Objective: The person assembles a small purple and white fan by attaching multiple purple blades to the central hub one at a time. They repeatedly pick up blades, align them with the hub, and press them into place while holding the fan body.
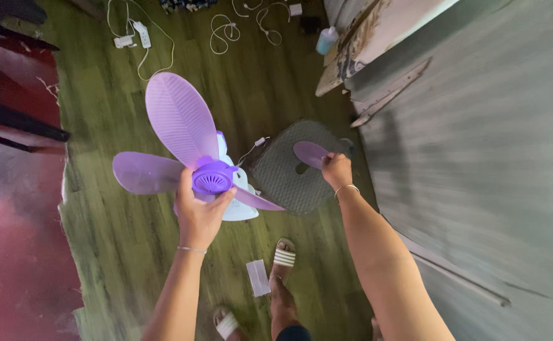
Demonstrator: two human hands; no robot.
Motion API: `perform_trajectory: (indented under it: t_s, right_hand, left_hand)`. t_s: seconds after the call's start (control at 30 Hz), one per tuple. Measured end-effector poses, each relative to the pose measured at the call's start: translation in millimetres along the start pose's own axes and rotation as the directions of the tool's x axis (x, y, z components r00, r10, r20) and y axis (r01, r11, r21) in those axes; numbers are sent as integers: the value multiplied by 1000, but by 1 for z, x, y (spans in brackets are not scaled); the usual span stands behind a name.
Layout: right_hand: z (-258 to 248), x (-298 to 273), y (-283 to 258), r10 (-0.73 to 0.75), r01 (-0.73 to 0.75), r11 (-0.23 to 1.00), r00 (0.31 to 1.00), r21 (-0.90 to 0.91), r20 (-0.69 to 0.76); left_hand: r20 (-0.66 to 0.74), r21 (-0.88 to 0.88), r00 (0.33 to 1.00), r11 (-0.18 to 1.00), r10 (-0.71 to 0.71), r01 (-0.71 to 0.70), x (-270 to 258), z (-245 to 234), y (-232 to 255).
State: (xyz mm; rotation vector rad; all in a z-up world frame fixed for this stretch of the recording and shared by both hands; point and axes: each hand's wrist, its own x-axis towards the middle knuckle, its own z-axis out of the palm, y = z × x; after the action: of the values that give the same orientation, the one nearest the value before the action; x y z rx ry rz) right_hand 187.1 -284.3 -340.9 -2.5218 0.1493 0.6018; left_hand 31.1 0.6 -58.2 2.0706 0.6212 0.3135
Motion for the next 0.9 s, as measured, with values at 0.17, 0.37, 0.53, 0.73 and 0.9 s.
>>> perform_trajectory:
  t_s: [0.17,0.37,0.53,0.73,0.9]
  right_hand:
    - [29,12,10,-41,45,987,999,-154,23]
    - [38,20,7,-109,109,926,994,-361,19]
    - [59,20,22,-1,12,907,1000,-421,24]
    - [81,20,52,-115,108,993,966,-44,-233]
    - [59,10,29,113,-70,829,993,555,-44]
  left_hand:
    - [-4,43,1000,999,-13,13,7,19,-24]
    - [2,38,996,996,-86,86,8,31,-47]
    - [-38,48,997,997,-62,63,6,34,-58]
    - [-66,6,992,994,-107,107,-4,29,-52]
    - [-75,-101,983,982,-169,161,-15,14,-36]
